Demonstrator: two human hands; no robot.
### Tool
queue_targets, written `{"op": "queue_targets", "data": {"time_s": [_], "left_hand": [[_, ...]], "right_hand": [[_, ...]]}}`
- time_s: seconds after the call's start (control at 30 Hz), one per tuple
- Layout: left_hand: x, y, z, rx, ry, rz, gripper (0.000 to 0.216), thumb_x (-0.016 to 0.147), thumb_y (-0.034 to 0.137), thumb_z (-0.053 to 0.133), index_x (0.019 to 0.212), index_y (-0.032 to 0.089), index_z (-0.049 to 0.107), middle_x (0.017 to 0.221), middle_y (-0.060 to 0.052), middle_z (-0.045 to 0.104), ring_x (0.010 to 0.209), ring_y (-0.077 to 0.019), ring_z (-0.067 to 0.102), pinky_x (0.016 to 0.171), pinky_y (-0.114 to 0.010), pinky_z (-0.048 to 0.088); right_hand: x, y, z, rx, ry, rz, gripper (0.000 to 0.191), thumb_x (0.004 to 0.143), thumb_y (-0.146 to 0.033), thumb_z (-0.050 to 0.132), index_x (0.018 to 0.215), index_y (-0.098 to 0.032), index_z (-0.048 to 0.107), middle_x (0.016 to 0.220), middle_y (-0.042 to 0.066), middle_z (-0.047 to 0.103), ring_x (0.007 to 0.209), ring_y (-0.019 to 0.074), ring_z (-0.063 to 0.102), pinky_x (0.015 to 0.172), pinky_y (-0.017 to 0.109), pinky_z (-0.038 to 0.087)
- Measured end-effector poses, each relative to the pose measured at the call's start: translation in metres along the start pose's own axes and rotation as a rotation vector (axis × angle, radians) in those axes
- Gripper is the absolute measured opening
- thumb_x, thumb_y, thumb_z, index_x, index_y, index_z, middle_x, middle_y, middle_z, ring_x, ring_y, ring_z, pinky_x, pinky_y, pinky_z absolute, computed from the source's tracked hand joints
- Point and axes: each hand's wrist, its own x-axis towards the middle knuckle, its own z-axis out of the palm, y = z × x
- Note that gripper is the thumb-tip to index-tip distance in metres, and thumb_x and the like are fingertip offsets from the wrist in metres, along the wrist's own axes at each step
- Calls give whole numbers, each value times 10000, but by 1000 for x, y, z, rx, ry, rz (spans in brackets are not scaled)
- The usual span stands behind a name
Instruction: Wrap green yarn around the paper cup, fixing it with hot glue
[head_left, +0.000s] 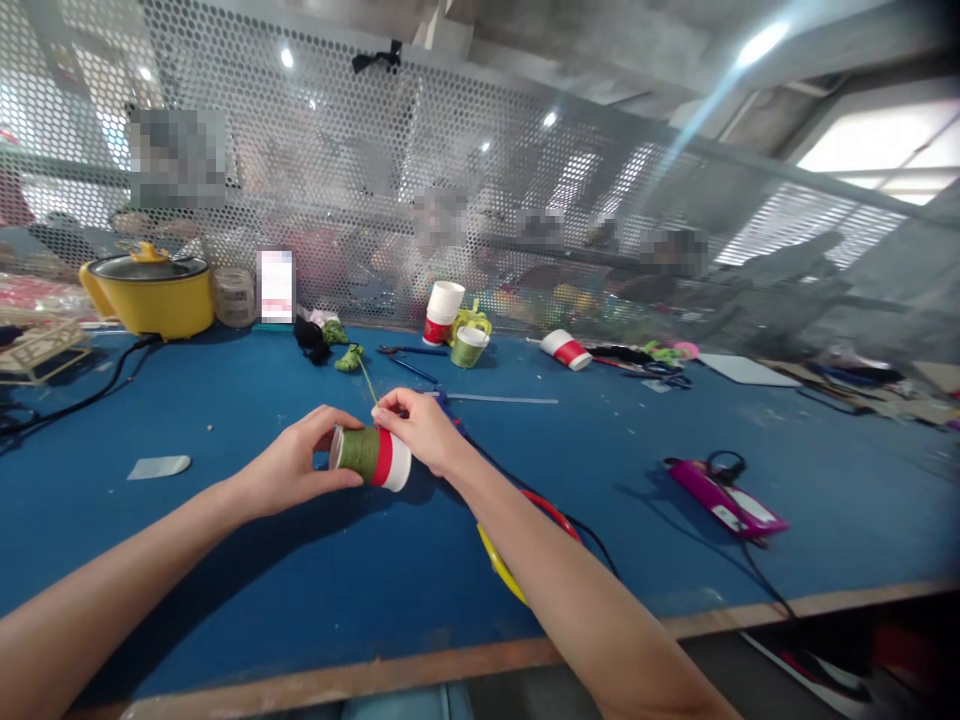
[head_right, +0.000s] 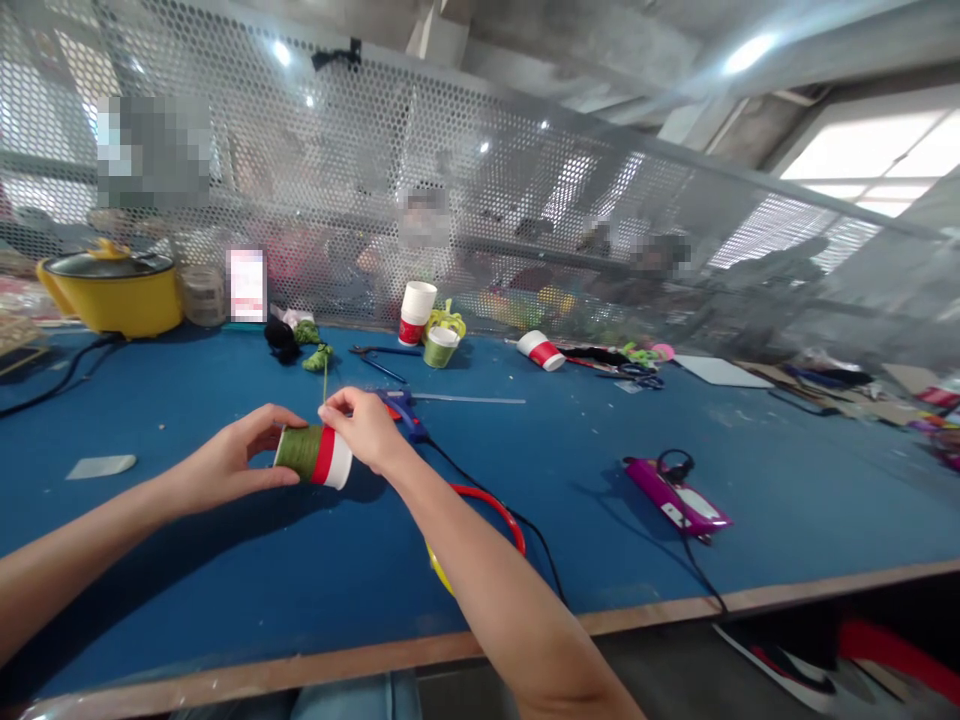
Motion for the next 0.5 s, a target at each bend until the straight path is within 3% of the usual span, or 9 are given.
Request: {"op": "queue_targets", "data": {"time_s": [0.5], "left_hand": [[-1,0,-2,101,-41,48,409,722,272,637,1081,204,452,1044,-65,525,937,-206,548,835,-371,466]], "right_hand": [[-1,-2,-1,-9,-34,-17,88,718,-231,562,694,-147,560,669,-13,563,623,104,492,621,244,381]]}}
